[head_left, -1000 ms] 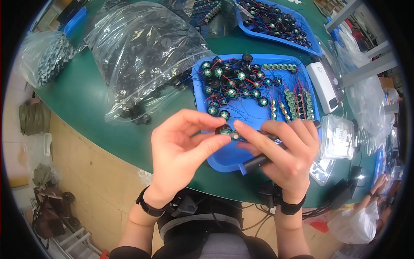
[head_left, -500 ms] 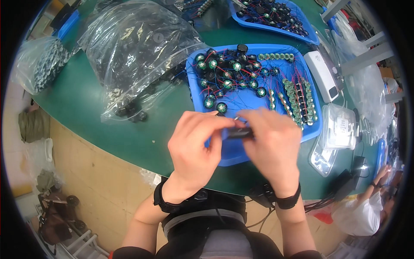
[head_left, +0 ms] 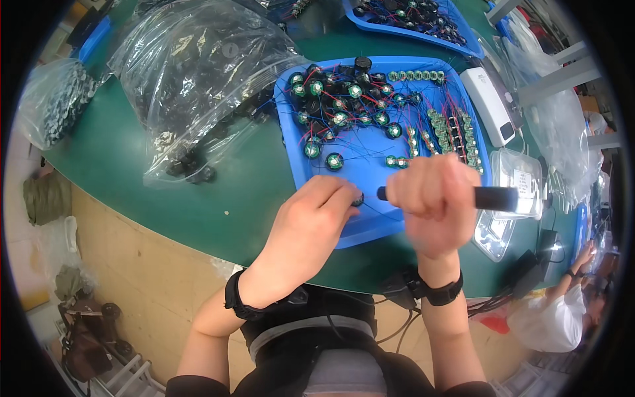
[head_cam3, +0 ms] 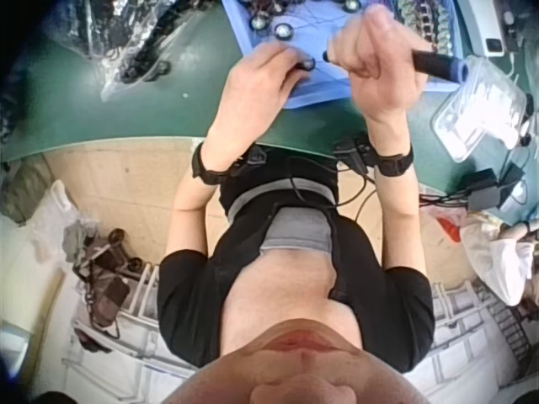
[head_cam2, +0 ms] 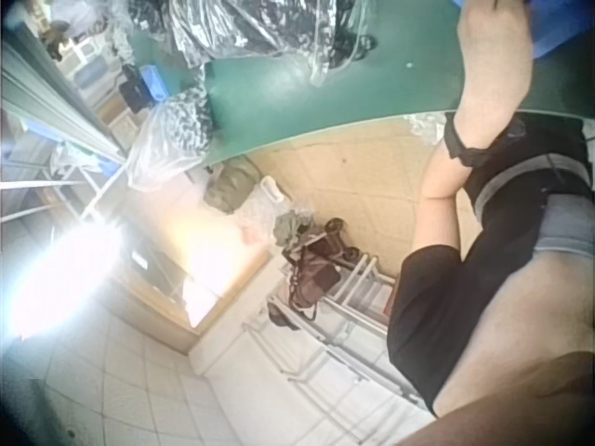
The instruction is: Assembling LED ring lights into black plastic housings at an industrial workbench.
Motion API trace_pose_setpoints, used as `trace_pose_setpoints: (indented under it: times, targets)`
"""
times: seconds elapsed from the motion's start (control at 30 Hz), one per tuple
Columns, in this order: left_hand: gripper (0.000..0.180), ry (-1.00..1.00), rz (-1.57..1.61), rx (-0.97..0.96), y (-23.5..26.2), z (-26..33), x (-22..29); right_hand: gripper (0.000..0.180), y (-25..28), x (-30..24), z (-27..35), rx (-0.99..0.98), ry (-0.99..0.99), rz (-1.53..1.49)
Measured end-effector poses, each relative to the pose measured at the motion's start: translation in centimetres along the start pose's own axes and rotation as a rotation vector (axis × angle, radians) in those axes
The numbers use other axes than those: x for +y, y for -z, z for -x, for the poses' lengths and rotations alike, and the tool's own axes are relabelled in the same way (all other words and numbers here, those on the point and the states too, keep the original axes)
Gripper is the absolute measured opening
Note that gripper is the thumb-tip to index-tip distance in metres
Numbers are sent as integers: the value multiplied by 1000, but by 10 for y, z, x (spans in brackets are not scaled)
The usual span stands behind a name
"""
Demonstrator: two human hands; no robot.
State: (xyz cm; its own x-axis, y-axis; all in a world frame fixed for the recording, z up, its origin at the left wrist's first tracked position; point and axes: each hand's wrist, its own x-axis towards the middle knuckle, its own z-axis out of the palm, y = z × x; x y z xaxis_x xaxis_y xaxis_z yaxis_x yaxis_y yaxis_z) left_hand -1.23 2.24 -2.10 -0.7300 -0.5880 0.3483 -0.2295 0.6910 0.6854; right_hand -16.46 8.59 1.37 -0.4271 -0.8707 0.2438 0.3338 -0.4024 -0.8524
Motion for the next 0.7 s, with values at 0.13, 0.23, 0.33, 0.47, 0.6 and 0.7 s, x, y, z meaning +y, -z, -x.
trace_pose_setpoints:
  times: [0.13,0.23,0.33,0.47,0.6,0.7]
  targets:
    - [47,120,64,-15,-1,-1,4,38,-4,16,0,-36,-172,20]
    - [53,124,57,15,-5,2,0,27,-6,32,3,-69,-157,192]
    - [45,162,30,17,-3,2,3,28,-7,34,3,-159,-72,419]
    - [34,177,109,-17,1,2,0,28,-11,38,4,-303,46,554]
    - [25,224,122,-13,-3,5,-2,24,-9,39,3,-324,-42,490]
    - [50,158,119,-4,-4,3,-6,24,-9,37,1,-335,-76,526]
